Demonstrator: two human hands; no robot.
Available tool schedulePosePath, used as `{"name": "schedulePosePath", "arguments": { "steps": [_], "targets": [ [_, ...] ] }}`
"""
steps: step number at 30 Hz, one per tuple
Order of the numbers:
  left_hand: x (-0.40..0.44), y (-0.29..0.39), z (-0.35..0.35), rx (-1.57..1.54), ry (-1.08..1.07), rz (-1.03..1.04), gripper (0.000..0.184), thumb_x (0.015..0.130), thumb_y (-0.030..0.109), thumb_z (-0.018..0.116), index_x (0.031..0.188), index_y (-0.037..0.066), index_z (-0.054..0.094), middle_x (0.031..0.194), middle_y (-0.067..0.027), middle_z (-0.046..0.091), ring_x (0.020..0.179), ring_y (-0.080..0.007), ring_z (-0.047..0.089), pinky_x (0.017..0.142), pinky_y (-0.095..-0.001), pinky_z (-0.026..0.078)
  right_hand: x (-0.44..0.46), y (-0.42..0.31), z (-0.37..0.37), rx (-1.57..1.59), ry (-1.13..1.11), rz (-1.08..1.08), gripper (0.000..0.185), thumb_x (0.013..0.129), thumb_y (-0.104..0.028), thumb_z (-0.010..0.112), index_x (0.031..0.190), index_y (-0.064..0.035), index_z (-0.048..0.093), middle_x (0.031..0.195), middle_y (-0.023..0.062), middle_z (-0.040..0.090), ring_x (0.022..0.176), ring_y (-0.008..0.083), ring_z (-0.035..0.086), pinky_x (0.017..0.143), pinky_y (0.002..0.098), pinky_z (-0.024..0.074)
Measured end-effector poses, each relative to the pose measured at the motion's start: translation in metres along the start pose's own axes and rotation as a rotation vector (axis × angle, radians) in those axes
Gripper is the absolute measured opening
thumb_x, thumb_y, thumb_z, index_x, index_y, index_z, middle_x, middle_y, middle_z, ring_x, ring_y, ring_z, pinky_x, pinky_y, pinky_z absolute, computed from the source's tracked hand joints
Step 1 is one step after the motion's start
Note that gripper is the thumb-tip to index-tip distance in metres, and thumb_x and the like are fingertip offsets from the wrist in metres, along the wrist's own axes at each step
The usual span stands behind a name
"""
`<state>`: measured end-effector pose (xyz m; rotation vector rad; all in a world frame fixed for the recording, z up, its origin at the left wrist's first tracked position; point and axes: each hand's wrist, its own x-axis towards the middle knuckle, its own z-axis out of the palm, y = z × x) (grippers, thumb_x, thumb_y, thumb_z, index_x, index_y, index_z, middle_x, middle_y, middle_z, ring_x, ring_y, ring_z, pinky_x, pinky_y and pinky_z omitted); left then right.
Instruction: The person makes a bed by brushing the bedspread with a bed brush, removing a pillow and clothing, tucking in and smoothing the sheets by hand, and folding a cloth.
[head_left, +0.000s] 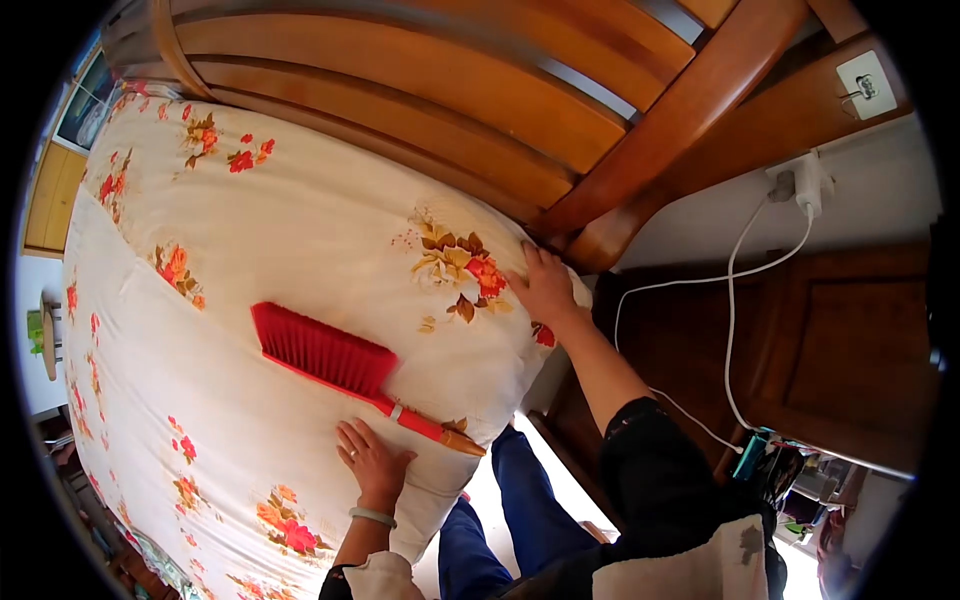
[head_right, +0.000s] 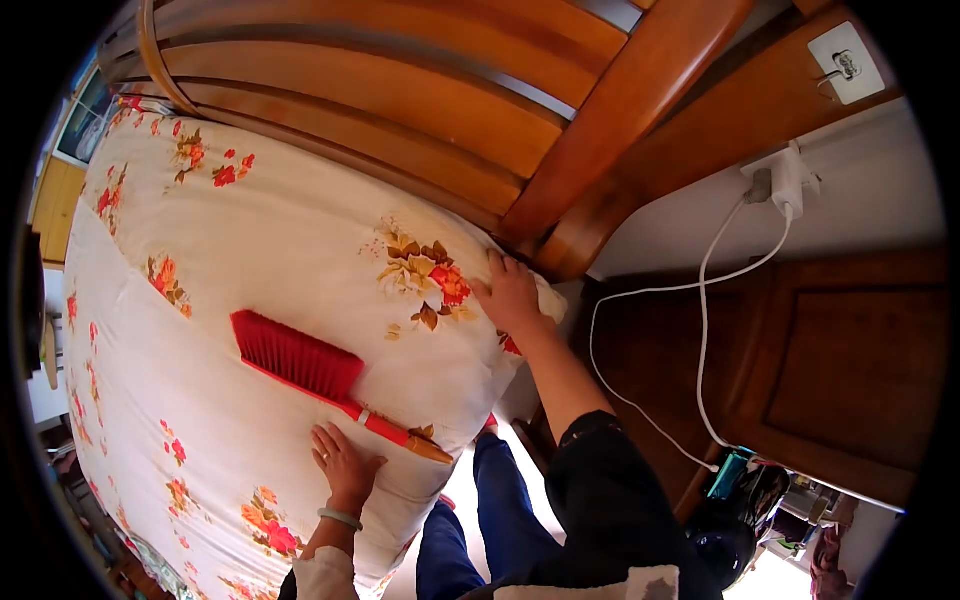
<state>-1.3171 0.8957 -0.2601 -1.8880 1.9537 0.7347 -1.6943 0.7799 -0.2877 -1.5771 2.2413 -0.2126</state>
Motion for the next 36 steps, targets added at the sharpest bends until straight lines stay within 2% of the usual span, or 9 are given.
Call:
{"name": "schedulePosePath", "arguments": {
  "steps": [4, 6, 15, 20, 25, 27, 31, 34, 36],
  "targets": [
    [-0.001, -0.002, 0.004, 0.000, -0.012, -0.008, 0.117, 0.065, 0.039, 0.079, 0.141, -0.009, 0.004, 0.146, -0.0328, 0.006, 0.138, -0.0433, 0.003, 0.110, -0.0538, 0.007, -0.016, 0.017, 0.013, 0.100, 0.036, 0.099, 0.069, 0.084, -0.051, 0.053, 0.134, -0.0037, 0.039, 0.125, 0.0217, 0.051, 0.116, 0.0351, 0.048, 0.097, 0.0391, 0.0383],
    [0.000, -0.001, 0.003, -0.004, -0.024, -0.020, 0.116, 0.065, 0.039, 0.079, 0.141, -0.009, 0.004, 0.146, -0.0327, 0.006, 0.138, -0.0432, 0.003, 0.110, -0.0537, 0.007, -0.009, 0.025, 0.014, 0.406, -0.100, 0.211, 0.073, 0.083, -0.057, 0.052, 0.130, -0.0025, 0.044, 0.121, 0.0230, 0.055, 0.114, 0.0356, 0.051, 0.096, 0.0385, 0.0395],
    [0.000, -0.001, 0.004, 0.044, -0.051, -0.036, 0.116, 0.066, 0.041, 0.077, 0.140, -0.010, 0.005, 0.146, -0.0330, 0.006, 0.139, -0.0425, 0.002, 0.110, -0.0538, 0.008, 0.030, 0.041, 0.008, 0.407, -0.385, 0.225, 0.087, 0.079, -0.068, 0.046, 0.132, 0.0012, 0.044, 0.123, 0.0248, 0.053, 0.118, 0.0360, 0.049, 0.099, 0.0367, 0.0380],
    [0.002, -0.007, 0.015, 0.062, -0.010, -0.024, 0.117, 0.066, 0.049, 0.075, 0.140, -0.010, 0.007, 0.145, -0.0341, 0.010, 0.138, -0.0440, 0.005, 0.110, -0.0546, 0.010, 0.003, 0.058, 0.027, 0.540, -0.081, 0.281, 0.079, 0.084, -0.062, 0.045, 0.133, -0.0001, 0.041, 0.130, 0.0237, 0.048, 0.124, 0.0333, 0.044, 0.104, 0.0372, 0.0321],
    [0.002, -0.007, 0.015, 0.049, 0.020, -0.006, 0.115, 0.064, 0.046, 0.077, 0.139, -0.010, 0.011, 0.144, -0.0347, 0.011, 0.137, -0.0452, 0.007, 0.108, -0.0570, 0.010, 0.011, 0.051, 0.024, 0.475, -0.063, 0.149, 0.071, 0.085, -0.060, 0.045, 0.130, -0.0051, 0.048, 0.125, 0.0229, 0.053, 0.119, 0.0355, 0.048, 0.100, 0.0376, 0.0355],
    [0.002, -0.003, 0.008, 0.024, 0.008, -0.025, 0.115, 0.064, 0.045, 0.078, 0.140, -0.010, 0.011, 0.145, -0.0345, 0.010, 0.138, -0.0447, 0.006, 0.108, -0.0567, 0.009, 0.024, 0.037, -0.004, 0.460, -0.270, 0.337, 0.070, 0.085, -0.061, 0.045, 0.122, -0.0022, 0.054, 0.114, 0.0236, 0.059, 0.113, 0.0363, 0.052, 0.097, 0.0373, 0.0381],
    [0.002, -0.006, 0.007, -0.013, 0.009, -0.040, 0.114, 0.063, 0.044, 0.078, 0.139, -0.009, 0.012, 0.145, -0.0348, 0.010, 0.138, -0.0449, 0.006, 0.108, -0.0576, 0.009, 0.029, 0.031, 0.002, 0.391, -0.197, 0.320, 0.075, 0.084, -0.065, 0.041, 0.111, 0.0014, 0.060, 0.111, 0.0250, 0.060, 0.108, 0.0371, 0.055, 0.093, 0.0371, 0.0400],
    [0.000, -0.008, 0.008, -0.014, 0.033, -0.014, 0.113, 0.063, 0.046, 0.078, 0.139, -0.009, 0.014, 0.144, -0.0352, 0.012, 0.137, -0.0457, 0.008, 0.107, -0.0586, 0.010, 0.013, 0.009, -0.013, 0.297, -0.215, 0.381, 0.063, 0.087, -0.053, 0.048, 0.116, 0.0024, 0.056, 0.114, 0.0239, 0.058, 0.109, 0.0381, 0.054, 0.092, 0.0388, 0.0406],
    [0.001, -0.006, 0.005, -0.005, 0.014, -0.017, 0.112, 0.064, 0.046, 0.077, 0.139, -0.009, 0.014, 0.144, -0.0354, 0.012, 0.137, -0.0459, 0.009, 0.107, -0.0589, 0.011, 0.003, -0.005, -0.015, -0.027, 0.125, -0.016, 0.049, 0.088, -0.032, 0.055, 0.123, 0.0016, 0.050, 0.121, 0.0225, 0.053, 0.113, 0.0379, 0.051, 0.094, 0.0402, 0.0399]
  ]
}}
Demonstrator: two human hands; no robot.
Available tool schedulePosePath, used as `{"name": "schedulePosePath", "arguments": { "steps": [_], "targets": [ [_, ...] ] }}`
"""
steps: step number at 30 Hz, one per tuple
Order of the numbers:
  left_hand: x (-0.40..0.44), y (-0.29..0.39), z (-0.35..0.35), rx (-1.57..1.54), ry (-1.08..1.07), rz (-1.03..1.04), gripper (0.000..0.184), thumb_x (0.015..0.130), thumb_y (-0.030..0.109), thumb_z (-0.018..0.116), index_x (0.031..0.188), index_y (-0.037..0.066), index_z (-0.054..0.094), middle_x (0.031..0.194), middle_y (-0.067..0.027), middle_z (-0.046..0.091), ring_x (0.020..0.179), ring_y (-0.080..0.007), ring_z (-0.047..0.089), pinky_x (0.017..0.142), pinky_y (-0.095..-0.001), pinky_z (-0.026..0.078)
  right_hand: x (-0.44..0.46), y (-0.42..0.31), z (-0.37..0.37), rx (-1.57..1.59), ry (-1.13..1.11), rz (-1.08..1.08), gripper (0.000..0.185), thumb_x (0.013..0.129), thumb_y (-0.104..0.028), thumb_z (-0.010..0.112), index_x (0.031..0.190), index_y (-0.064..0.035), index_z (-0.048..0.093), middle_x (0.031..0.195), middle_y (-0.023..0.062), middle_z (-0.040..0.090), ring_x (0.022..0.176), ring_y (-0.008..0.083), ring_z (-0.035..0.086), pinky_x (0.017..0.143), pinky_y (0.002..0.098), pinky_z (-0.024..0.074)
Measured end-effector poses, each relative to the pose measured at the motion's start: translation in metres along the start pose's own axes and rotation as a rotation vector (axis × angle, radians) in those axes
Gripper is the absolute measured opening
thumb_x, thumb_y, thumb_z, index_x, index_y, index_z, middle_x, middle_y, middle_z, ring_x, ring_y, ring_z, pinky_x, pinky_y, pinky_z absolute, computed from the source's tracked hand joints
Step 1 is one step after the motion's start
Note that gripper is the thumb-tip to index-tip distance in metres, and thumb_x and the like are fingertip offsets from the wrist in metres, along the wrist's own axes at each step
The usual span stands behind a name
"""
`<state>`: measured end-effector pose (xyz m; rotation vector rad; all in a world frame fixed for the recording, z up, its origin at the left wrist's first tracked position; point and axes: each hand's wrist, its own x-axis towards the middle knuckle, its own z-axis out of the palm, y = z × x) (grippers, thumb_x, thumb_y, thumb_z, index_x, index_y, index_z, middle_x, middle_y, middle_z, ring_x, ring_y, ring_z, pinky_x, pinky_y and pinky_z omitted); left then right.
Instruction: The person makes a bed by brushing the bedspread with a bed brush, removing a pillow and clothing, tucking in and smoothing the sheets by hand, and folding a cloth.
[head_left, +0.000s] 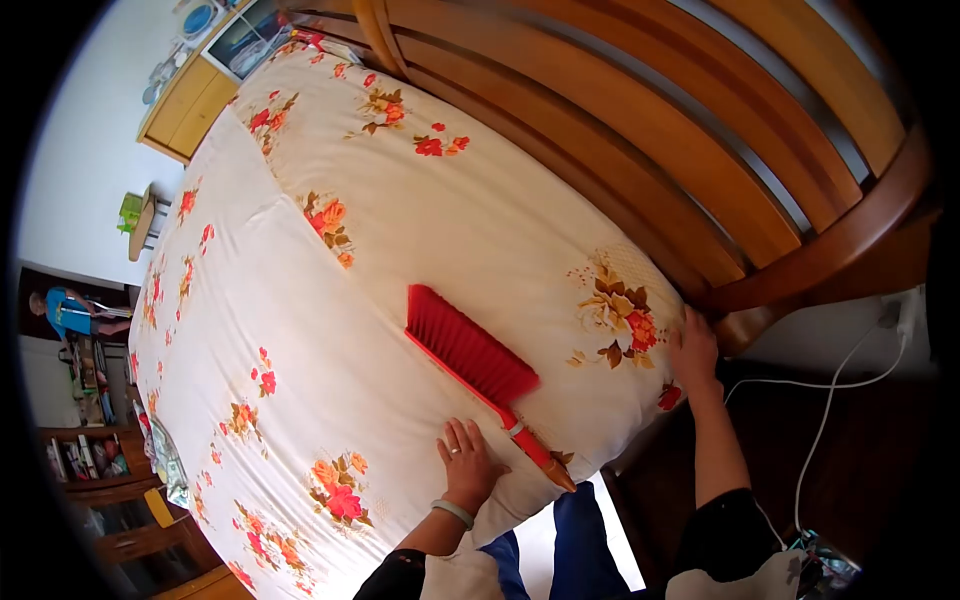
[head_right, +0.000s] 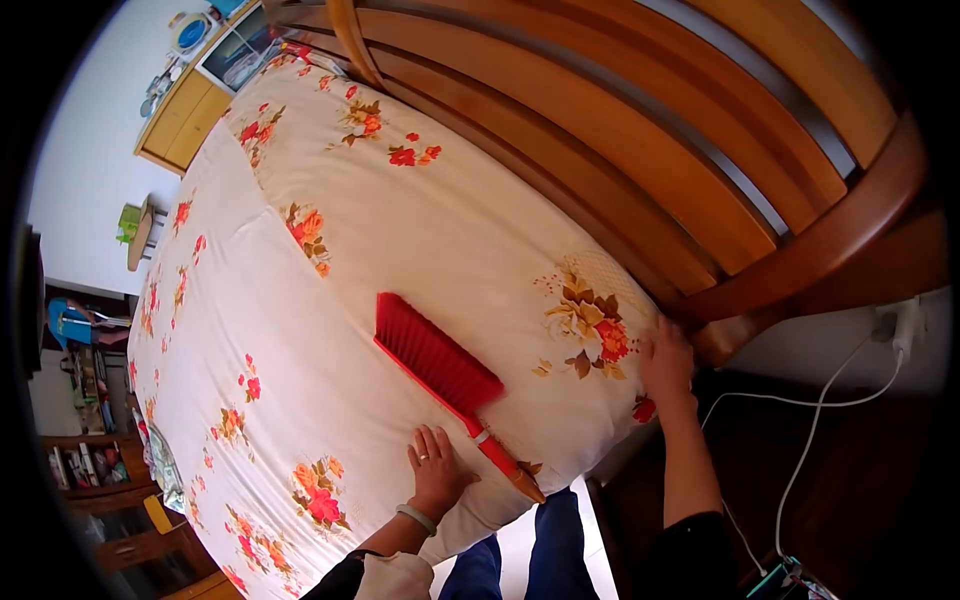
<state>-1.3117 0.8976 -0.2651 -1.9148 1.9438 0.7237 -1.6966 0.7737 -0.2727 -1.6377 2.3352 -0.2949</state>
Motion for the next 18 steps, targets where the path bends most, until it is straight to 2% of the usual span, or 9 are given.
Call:
{"name": "schedulePosePath", "arguments": {
  "steps": [1, 3, 5, 7, 12, 13, 15, 18],
  "targets": [
    [0.000, 0.000, 0.000, -0.006, 0.006, -0.002, 0.111, 0.064, 0.046, 0.077, 0.138, -0.009, 0.016, 0.143, -0.0354, 0.014, 0.136, -0.0459, 0.011, 0.107, -0.0595, 0.012, 0.006, -0.021, -0.006, -0.004, 0.002, -0.015, 0.049, 0.088, -0.032, 0.055, 0.123, 0.0016, 0.050, 0.121, 0.0225, 0.053, 0.113, 0.0379, 0.051, 0.094, 0.0402, 0.0399],
    [-0.001, -0.004, 0.005, -0.007, 0.039, 0.014, 0.111, 0.063, 0.045, 0.078, 0.138, -0.008, 0.016, 0.143, -0.0352, 0.015, 0.136, -0.0459, 0.011, 0.107, -0.0595, 0.012, 0.015, -0.072, -0.006, 0.190, 0.090, -0.427, 0.048, 0.083, -0.016, 0.058, 0.127, -0.0011, 0.046, 0.125, 0.0219, 0.049, 0.112, 0.0388, 0.049, 0.097, 0.0445, 0.0380],
    [0.000, -0.003, 0.008, -0.013, 0.076, 0.038, 0.111, 0.063, 0.045, 0.078, 0.138, -0.008, 0.017, 0.142, -0.0351, 0.016, 0.136, -0.0459, 0.012, 0.106, -0.0596, 0.013, 0.047, -0.112, 0.012, 0.230, 0.029, -0.537, 0.048, 0.083, -0.016, 0.059, 0.127, -0.0006, 0.045, 0.126, 0.0218, 0.047, 0.116, 0.0372, 0.046, 0.099, 0.0434, 0.0356],
    [0.001, -0.002, 0.006, -0.001, 0.084, 0.010, 0.107, 0.062, 0.046, 0.077, 0.138, -0.006, 0.023, 0.142, -0.0326, 0.020, 0.136, -0.0433, 0.015, 0.106, -0.0594, 0.014, 0.085, -0.139, 0.033, 0.139, 0.085, -0.593, 0.051, 0.083, -0.018, 0.060, 0.128, -0.0007, 0.043, 0.128, 0.0206, 0.045, 0.120, 0.0363, 0.042, 0.101, 0.0426, 0.0340],
    [0.001, -0.002, 0.003, -0.011, 0.056, 0.009, 0.107, 0.061, 0.046, 0.078, 0.137, -0.006, 0.024, 0.142, -0.0321, 0.021, 0.136, -0.0433, 0.015, 0.106, -0.0595, 0.014, 0.132, -0.149, 0.070, 0.089, -0.049, -0.382, 0.057, 0.085, -0.030, 0.058, 0.130, -0.0015, 0.040, 0.132, 0.0202, 0.042, 0.119, 0.0364, 0.042, 0.100, 0.0441, 0.0337],
    [0.002, -0.001, 0.002, -0.014, 0.061, 0.009, 0.107, 0.061, 0.046, 0.078, 0.137, -0.006, 0.024, 0.142, -0.0320, 0.022, 0.136, -0.0434, 0.015, 0.106, -0.0596, 0.014, 0.133, -0.150, 0.075, 0.084, -0.055, -0.389, 0.057, 0.085, -0.030, 0.058, 0.130, -0.0015, 0.040, 0.132, 0.0202, 0.042, 0.119, 0.0364, 0.042, 0.100, 0.0441, 0.0337],
    [0.003, -0.002, 0.003, -0.018, 0.055, 0.001, 0.107, 0.060, 0.046, 0.078, 0.137, -0.006, 0.025, 0.142, -0.0319, 0.022, 0.136, -0.0434, 0.015, 0.106, -0.0595, 0.014, 0.131, -0.150, 0.083, -0.064, 0.092, -0.409, 0.059, 0.084, -0.033, 0.058, 0.131, -0.0028, 0.038, 0.134, 0.0199, 0.041, 0.119, 0.0363, 0.042, 0.099, 0.0444, 0.0338],
    [0.005, -0.004, 0.005, -0.026, 0.054, -0.003, 0.106, 0.060, 0.046, 0.078, 0.137, -0.006, 0.026, 0.142, -0.0320, 0.022, 0.136, -0.0437, 0.015, 0.107, -0.0596, 0.013, 0.140, -0.147, 0.078, 0.024, 0.018, -0.373, 0.061, 0.084, -0.034, 0.058, 0.132, -0.0035, 0.037, 0.135, 0.0200, 0.040, 0.121, 0.0364, 0.040, 0.100, 0.0440, 0.0335]
  ]
}}
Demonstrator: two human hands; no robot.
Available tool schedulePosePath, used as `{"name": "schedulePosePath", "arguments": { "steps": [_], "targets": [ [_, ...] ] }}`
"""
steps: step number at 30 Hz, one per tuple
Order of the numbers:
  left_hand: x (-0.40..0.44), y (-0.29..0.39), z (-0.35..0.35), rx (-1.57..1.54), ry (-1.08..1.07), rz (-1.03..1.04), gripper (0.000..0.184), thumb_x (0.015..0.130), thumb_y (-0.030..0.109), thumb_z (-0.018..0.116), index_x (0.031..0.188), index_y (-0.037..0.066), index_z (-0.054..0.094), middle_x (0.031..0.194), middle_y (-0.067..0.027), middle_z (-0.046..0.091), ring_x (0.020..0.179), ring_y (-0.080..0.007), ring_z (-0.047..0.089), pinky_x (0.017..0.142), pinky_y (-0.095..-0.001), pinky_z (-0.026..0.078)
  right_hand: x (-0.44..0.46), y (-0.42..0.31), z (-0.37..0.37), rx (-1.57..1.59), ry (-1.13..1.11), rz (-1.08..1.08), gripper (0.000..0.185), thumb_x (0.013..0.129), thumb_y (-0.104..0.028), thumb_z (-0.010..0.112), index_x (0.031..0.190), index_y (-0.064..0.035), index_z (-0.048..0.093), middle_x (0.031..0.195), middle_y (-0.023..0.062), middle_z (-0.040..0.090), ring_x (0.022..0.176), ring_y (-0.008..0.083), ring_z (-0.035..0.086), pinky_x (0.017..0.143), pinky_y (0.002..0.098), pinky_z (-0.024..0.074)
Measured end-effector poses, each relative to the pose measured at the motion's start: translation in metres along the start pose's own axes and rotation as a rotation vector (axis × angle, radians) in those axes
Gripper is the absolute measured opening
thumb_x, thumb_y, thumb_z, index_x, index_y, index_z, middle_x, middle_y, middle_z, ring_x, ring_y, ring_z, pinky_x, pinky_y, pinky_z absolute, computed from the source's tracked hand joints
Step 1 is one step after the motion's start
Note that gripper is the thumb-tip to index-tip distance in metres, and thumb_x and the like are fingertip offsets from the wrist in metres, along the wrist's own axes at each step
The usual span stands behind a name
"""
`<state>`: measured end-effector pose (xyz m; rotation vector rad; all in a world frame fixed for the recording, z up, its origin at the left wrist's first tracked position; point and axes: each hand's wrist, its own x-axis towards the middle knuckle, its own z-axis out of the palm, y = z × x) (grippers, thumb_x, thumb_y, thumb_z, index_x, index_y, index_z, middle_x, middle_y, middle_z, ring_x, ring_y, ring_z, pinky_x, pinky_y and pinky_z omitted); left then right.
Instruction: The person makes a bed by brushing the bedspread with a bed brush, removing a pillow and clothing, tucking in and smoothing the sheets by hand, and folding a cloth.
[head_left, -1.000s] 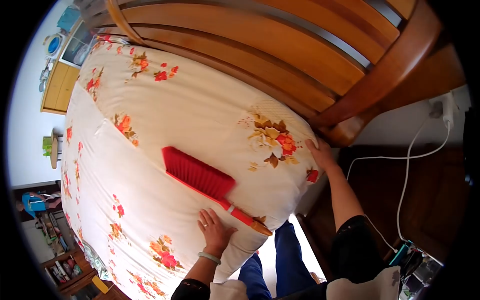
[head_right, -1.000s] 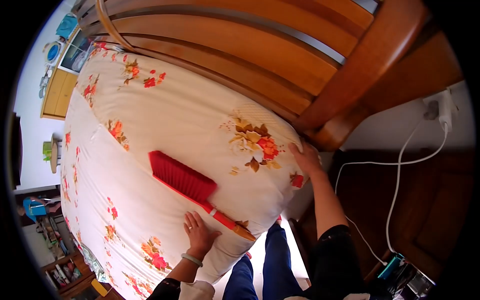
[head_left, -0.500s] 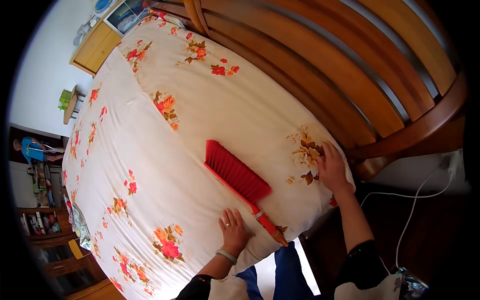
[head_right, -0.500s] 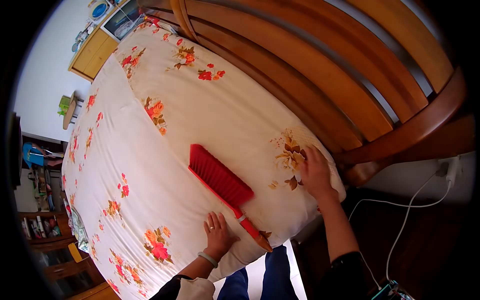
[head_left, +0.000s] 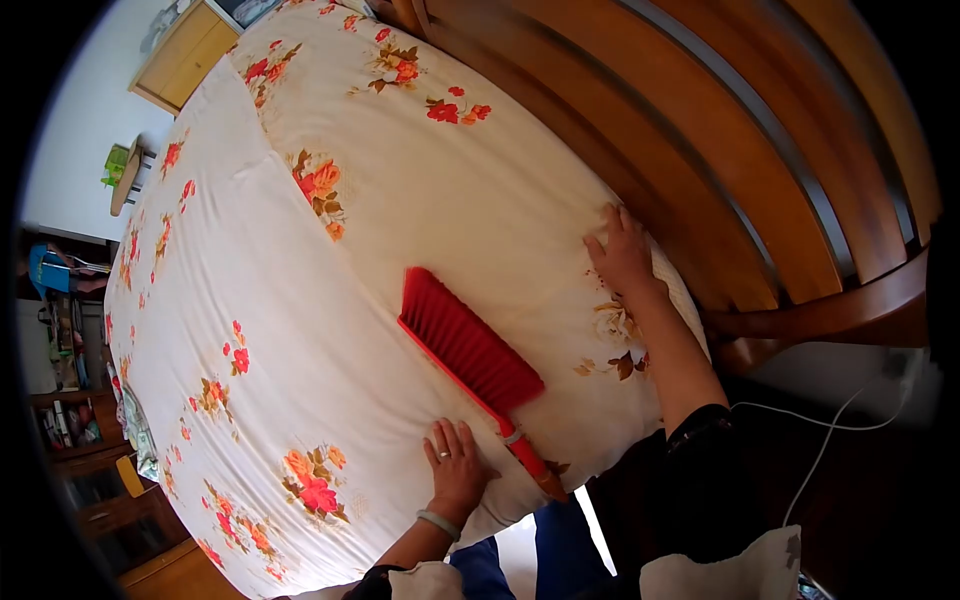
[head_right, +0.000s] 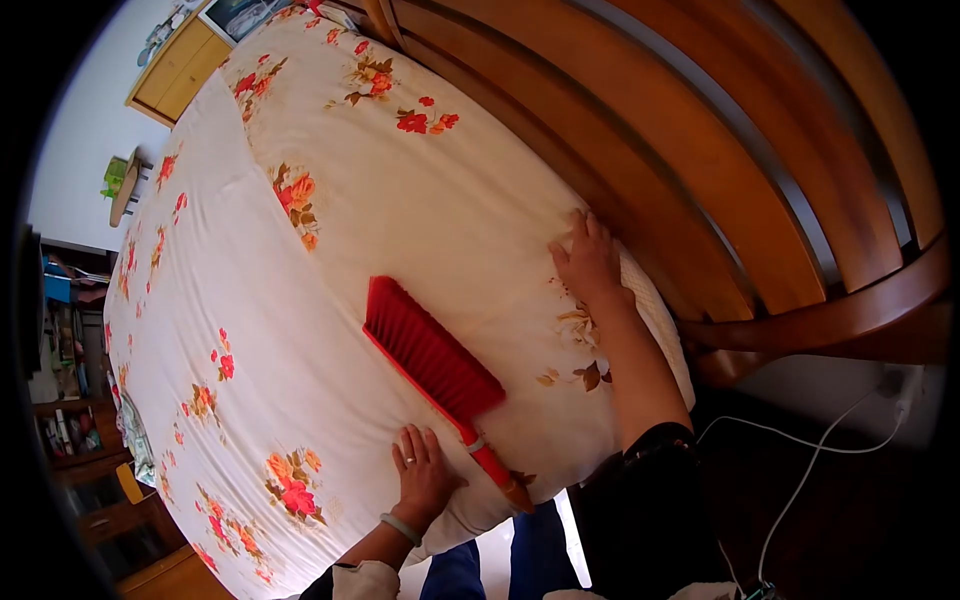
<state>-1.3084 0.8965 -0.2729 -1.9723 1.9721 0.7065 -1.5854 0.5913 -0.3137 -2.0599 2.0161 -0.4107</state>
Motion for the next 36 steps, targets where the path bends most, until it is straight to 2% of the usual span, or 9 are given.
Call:
{"name": "schedulePosePath", "arguments": {
  "steps": [10, 12, 18, 22, 25, 28, 30, 32, 36],
  "targets": [
    [0.001, 0.000, -0.003, -0.004, -0.045, 0.011, 0.107, 0.061, 0.045, 0.078, 0.136, -0.009, 0.022, 0.141, -0.0341, 0.019, 0.135, -0.0465, 0.012, 0.107, -0.0600, 0.011, 0.002, -0.001, 0.007, 0.035, -0.039, -0.022, 0.075, 0.083, -0.045, 0.057, 0.135, 0.0035, 0.033, 0.132, 0.0244, 0.044, 0.120, 0.0365, 0.044, 0.101, 0.0420, 0.0344],
    [-0.002, 0.000, -0.005, -0.007, -0.048, 0.007, 0.107, 0.061, 0.045, 0.078, 0.136, -0.009, 0.022, 0.141, -0.0341, 0.018, 0.135, -0.0465, 0.012, 0.107, -0.0599, 0.011, 0.021, -0.001, -0.002, 0.190, -0.270, 0.128, 0.082, 0.082, -0.056, 0.054, 0.133, 0.0059, 0.036, 0.130, 0.0261, 0.046, 0.119, 0.0352, 0.047, 0.100, 0.0391, 0.0369],
    [0.004, -0.001, -0.002, -0.020, -0.025, 0.010, 0.106, 0.062, 0.044, 0.078, 0.135, -0.009, 0.023, 0.141, -0.0346, 0.018, 0.135, -0.0472, 0.013, 0.106, -0.0606, 0.011, 0.042, -0.004, -0.021, 0.212, -0.476, 0.252, 0.087, 0.080, -0.067, 0.047, 0.129, 0.0054, 0.043, 0.124, 0.0257, 0.052, 0.114, 0.0349, 0.052, 0.098, 0.0369, 0.0398],
    [0.002, 0.000, 0.005, 0.050, -0.003, -0.002, 0.105, 0.059, 0.045, 0.079, 0.134, -0.006, 0.028, 0.141, -0.0314, 0.022, 0.135, -0.0452, 0.016, 0.105, -0.0614, 0.014, 0.034, -0.006, 0.000, 0.219, -0.339, 0.278, 0.086, 0.080, -0.066, 0.048, 0.130, 0.0035, 0.042, 0.124, 0.0248, 0.052, 0.114, 0.0352, 0.052, 0.097, 0.0373, 0.0401],
    [0.000, 0.000, 0.005, -0.004, 0.008, 0.006, 0.104, 0.060, 0.044, 0.079, 0.135, -0.005, 0.027, 0.142, -0.0310, 0.021, 0.135, -0.0450, 0.016, 0.105, -0.0622, 0.014, 0.028, -0.014, 0.000, 0.188, -0.312, 0.304, 0.083, 0.082, -0.065, 0.044, 0.133, 0.0009, 0.040, 0.126, 0.0240, 0.051, 0.115, 0.0363, 0.051, 0.098, 0.0374, 0.0393],
    [-0.001, -0.003, 0.007, -0.006, -0.001, 0.008, 0.105, 0.061, 0.044, 0.078, 0.137, -0.005, 0.025, 0.142, -0.0308, 0.021, 0.135, -0.0442, 0.016, 0.104, -0.0628, 0.014, 0.016, -0.019, 0.005, 0.153, -0.185, 0.278, 0.069, 0.087, -0.052, 0.048, 0.134, -0.0024, 0.039, 0.129, 0.0212, 0.049, 0.118, 0.0367, 0.047, 0.100, 0.0406, 0.0355],
    [-0.003, -0.005, 0.010, -0.022, 0.015, -0.006, 0.106, 0.061, 0.044, 0.078, 0.138, -0.004, 0.024, 0.142, -0.0307, 0.021, 0.135, -0.0438, 0.016, 0.105, -0.0629, 0.014, -0.002, -0.011, 0.015, 0.068, 0.102, 0.054, 0.059, 0.087, -0.035, 0.054, 0.134, -0.0043, 0.038, 0.133, 0.0193, 0.043, 0.124, 0.0366, 0.040, 0.103, 0.0465, 0.0294],
    [-0.004, -0.006, 0.013, -0.016, 0.056, 0.028, 0.107, 0.060, 0.045, 0.078, 0.138, -0.004, 0.024, 0.142, -0.0307, 0.021, 0.135, -0.0437, 0.016, 0.105, -0.0627, 0.014, -0.030, -0.017, 0.003, -0.076, 0.165, -0.178, 0.056, 0.084, -0.025, 0.057, 0.133, -0.0054, 0.039, 0.137, 0.0191, 0.037, 0.128, 0.0367, 0.031, 0.105, 0.0513, 0.0226],
    [-0.007, -0.009, 0.013, -0.041, 0.081, 0.036, 0.104, 0.060, 0.044, 0.078, 0.138, -0.002, 0.027, 0.143, -0.0289, 0.023, 0.136, -0.0420, 0.018, 0.106, -0.0617, 0.015, -0.095, -0.028, -0.019, -0.192, -0.103, -0.248, 0.059, 0.086, -0.029, 0.055, 0.137, -0.0061, 0.035, 0.141, 0.0210, 0.030, 0.132, 0.0374, 0.026, 0.109, 0.0504, 0.0160]
  ]
}}
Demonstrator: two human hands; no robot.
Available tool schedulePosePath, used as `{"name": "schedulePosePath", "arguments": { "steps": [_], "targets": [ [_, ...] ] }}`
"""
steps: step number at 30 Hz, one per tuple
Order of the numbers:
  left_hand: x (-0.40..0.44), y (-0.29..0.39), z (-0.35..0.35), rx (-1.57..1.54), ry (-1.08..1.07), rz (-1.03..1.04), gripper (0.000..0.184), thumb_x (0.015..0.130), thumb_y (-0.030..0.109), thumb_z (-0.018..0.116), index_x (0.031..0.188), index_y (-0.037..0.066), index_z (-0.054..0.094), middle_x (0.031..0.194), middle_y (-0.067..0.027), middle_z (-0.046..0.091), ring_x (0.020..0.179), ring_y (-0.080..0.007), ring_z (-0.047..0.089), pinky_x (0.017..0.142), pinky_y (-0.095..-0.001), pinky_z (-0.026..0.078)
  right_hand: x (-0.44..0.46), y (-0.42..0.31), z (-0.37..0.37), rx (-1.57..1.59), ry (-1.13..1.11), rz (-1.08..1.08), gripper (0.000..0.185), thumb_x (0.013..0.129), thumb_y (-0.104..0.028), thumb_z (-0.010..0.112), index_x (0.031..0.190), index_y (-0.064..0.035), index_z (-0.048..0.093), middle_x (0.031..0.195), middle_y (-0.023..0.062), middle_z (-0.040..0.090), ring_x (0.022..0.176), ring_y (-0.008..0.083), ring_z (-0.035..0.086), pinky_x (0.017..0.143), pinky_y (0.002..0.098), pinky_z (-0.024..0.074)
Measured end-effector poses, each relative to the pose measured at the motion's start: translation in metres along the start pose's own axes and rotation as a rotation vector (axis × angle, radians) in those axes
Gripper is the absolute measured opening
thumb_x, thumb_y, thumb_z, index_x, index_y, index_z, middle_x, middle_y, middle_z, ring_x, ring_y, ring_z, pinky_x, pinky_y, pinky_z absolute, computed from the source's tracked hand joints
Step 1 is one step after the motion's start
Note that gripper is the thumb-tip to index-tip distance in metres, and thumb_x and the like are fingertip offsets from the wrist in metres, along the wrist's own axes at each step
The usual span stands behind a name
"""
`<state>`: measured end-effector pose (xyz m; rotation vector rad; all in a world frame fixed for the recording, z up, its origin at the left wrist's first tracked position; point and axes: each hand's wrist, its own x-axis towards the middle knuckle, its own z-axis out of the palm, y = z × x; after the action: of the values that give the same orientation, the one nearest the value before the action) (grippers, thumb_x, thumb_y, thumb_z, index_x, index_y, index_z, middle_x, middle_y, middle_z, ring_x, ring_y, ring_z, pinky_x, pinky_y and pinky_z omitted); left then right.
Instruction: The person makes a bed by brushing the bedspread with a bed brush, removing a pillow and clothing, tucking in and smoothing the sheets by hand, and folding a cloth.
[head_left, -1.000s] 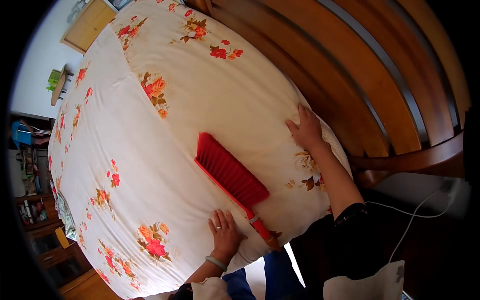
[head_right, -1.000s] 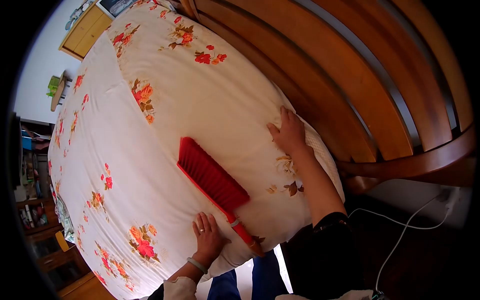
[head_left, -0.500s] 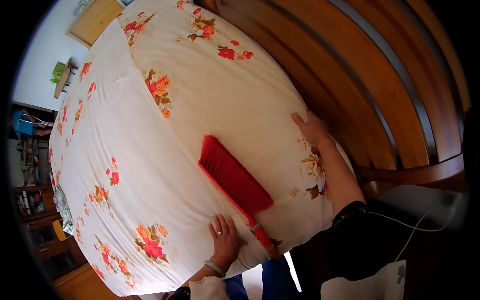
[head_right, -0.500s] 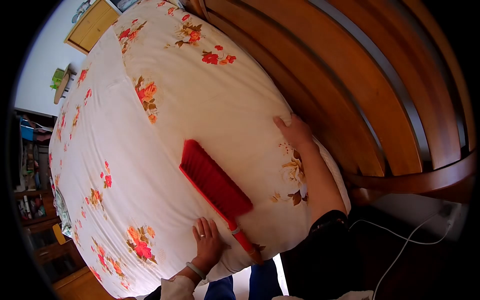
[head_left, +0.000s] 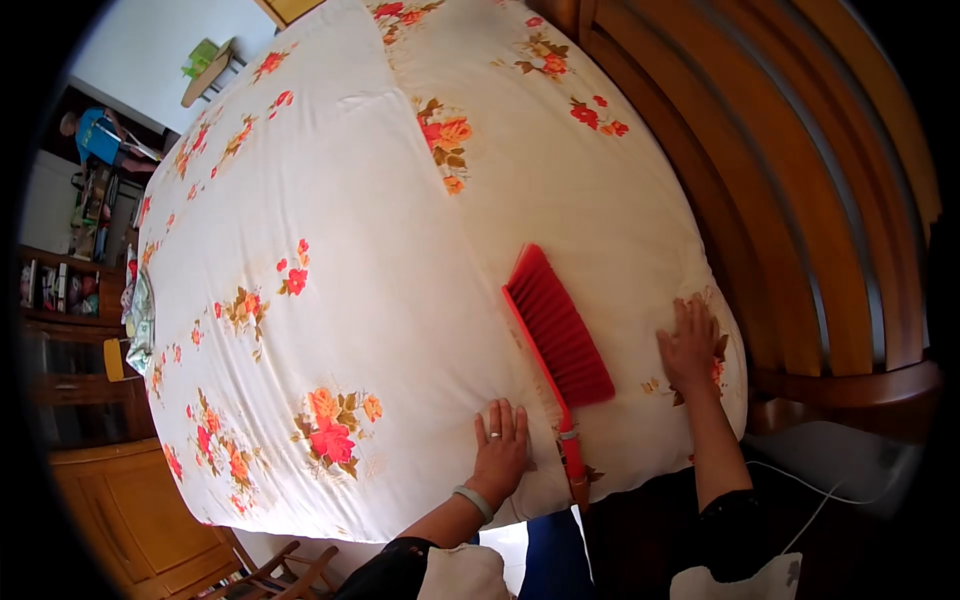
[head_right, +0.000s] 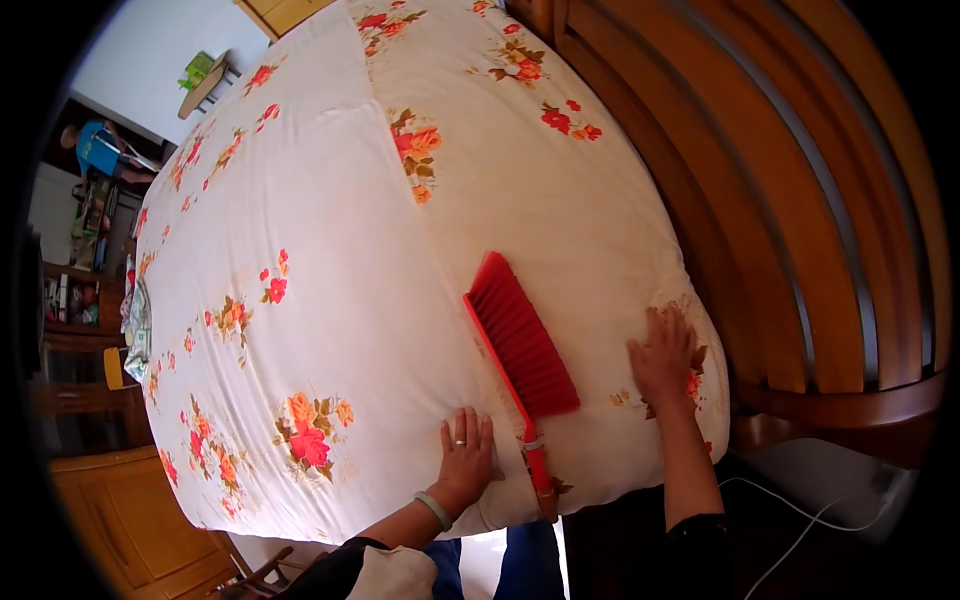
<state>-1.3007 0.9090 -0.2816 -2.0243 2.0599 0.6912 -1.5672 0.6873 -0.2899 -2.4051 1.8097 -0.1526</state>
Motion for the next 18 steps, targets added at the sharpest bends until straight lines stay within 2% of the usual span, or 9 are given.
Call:
{"name": "schedulePosePath", "arguments": {
  "steps": [2, 4, 7, 9, 10, 12, 15, 16, 18],
  "targets": [
    [0.002, -0.001, -0.004, 0.000, 0.019, -0.030, 0.102, 0.060, 0.044, 0.078, 0.137, -0.002, 0.029, 0.143, -0.0277, 0.024, 0.136, -0.0406, 0.018, 0.106, -0.0603, 0.015, -0.015, 0.022, 0.013, 0.085, 0.060, 0.166, 0.064, 0.087, -0.032, 0.054, 0.141, -0.0071, 0.030, 0.143, 0.0210, 0.027, 0.133, 0.0374, 0.024, 0.110, 0.0501, 0.0145],
    [-0.005, -0.002, -0.007, -0.042, 0.071, 0.010, 0.100, 0.060, 0.042, 0.078, 0.137, -0.001, 0.030, 0.143, -0.0269, 0.025, 0.136, -0.0396, 0.019, 0.107, -0.0590, 0.015, -0.016, 0.028, 0.020, 0.016, 0.044, 0.147, 0.064, 0.090, -0.033, 0.051, 0.143, -0.0060, 0.025, 0.146, 0.0201, 0.024, 0.135, 0.0360, 0.021, 0.111, 0.0475, 0.0136],
    [-0.011, -0.014, -0.024, -0.173, 0.060, 0.052, 0.095, 0.066, 0.039, 0.076, 0.138, 0.000, 0.029, 0.143, -0.0272, 0.023, 0.136, -0.0396, 0.019, 0.107, -0.0576, 0.016, -0.016, 0.015, 0.011, -0.007, 0.033, 0.144, 0.060, 0.091, -0.031, 0.049, 0.140, -0.0033, 0.029, 0.143, 0.0208, 0.027, 0.131, 0.0365, 0.028, 0.109, 0.0466, 0.0192],
    [-0.026, -0.026, -0.026, -0.356, 0.072, 0.116, 0.084, 0.075, 0.036, 0.071, 0.139, 0.003, 0.028, 0.145, -0.0251, 0.023, 0.137, -0.0384, 0.018, 0.108, -0.0559, 0.015, -0.022, -0.002, -0.005, 0.298, -0.086, 0.341, 0.053, 0.092, -0.028, 0.049, 0.135, 0.0001, 0.036, 0.137, 0.0216, 0.036, 0.125, 0.0367, 0.036, 0.105, 0.0452, 0.0261],
    [-0.040, -0.035, -0.027, -0.360, 0.083, 0.099, 0.084, 0.075, 0.036, 0.071, 0.139, 0.003, 0.028, 0.145, -0.0251, 0.023, 0.137, -0.0384, 0.018, 0.108, -0.0559, 0.015, -0.041, -0.013, -0.002, 0.272, -0.007, 0.242, 0.049, 0.091, -0.024, 0.050, 0.132, 0.0013, 0.039, 0.133, 0.0215, 0.039, 0.122, 0.0368, 0.038, 0.103, 0.0447, 0.0287],
    [-0.078, -0.056, -0.025, -0.344, 0.255, 0.004, 0.082, 0.078, 0.038, 0.067, 0.140, 0.002, 0.027, 0.145, -0.0244, 0.023, 0.138, -0.0379, 0.017, 0.108, -0.0569, 0.011, -0.096, -0.051, -0.005, 0.309, 0.081, 0.104, 0.044, 0.088, -0.015, 0.053, 0.127, 0.0023, 0.044, 0.126, 0.0212, 0.046, 0.120, 0.0365, 0.041, 0.101, 0.0434, 0.0317],
    [-0.144, -0.116, -0.002, -0.327, 0.304, -0.501, 0.087, 0.077, 0.049, 0.063, 0.141, 0.003, 0.027, 0.146, -0.0258, 0.018, 0.139, -0.0381, 0.012, 0.108, -0.0591, 0.006, -0.163, -0.137, -0.015, 0.396, -0.030, -0.032, 0.045, 0.078, -0.020, 0.066, 0.115, -0.0006, 0.049, 0.115, 0.0198, 0.051, 0.108, 0.0372, 0.047, 0.094, 0.0442, 0.0361],
    [-0.171, -0.142, 0.011, -0.363, 0.331, -0.691, 0.096, 0.074, 0.053, 0.066, 0.142, 0.003, 0.022, 0.148, -0.0253, 0.013, 0.139, -0.0378, 0.008, 0.108, -0.0590, 0.004, -0.176, -0.155, -0.013, 0.400, -0.073, 0.005, 0.050, 0.077, -0.021, 0.068, 0.117, -0.0004, 0.048, 0.116, 0.0201, 0.051, 0.109, 0.0373, 0.046, 0.094, 0.0441, 0.0361],
    [-0.222, -0.185, 0.025, -0.514, 0.231, -1.098, 0.112, 0.068, 0.055, 0.071, 0.146, 0.004, 0.009, 0.151, -0.0219, 0.008, 0.141, -0.0356, 0.002, 0.108, -0.0589, 0.005, -0.187, -0.176, 0.003, 0.425, -0.126, 0.214, 0.051, 0.077, -0.022, 0.068, 0.117, 0.0004, 0.046, 0.111, 0.0202, 0.053, 0.105, 0.0367, 0.050, 0.091, 0.0425, 0.0392]
  ]
}}
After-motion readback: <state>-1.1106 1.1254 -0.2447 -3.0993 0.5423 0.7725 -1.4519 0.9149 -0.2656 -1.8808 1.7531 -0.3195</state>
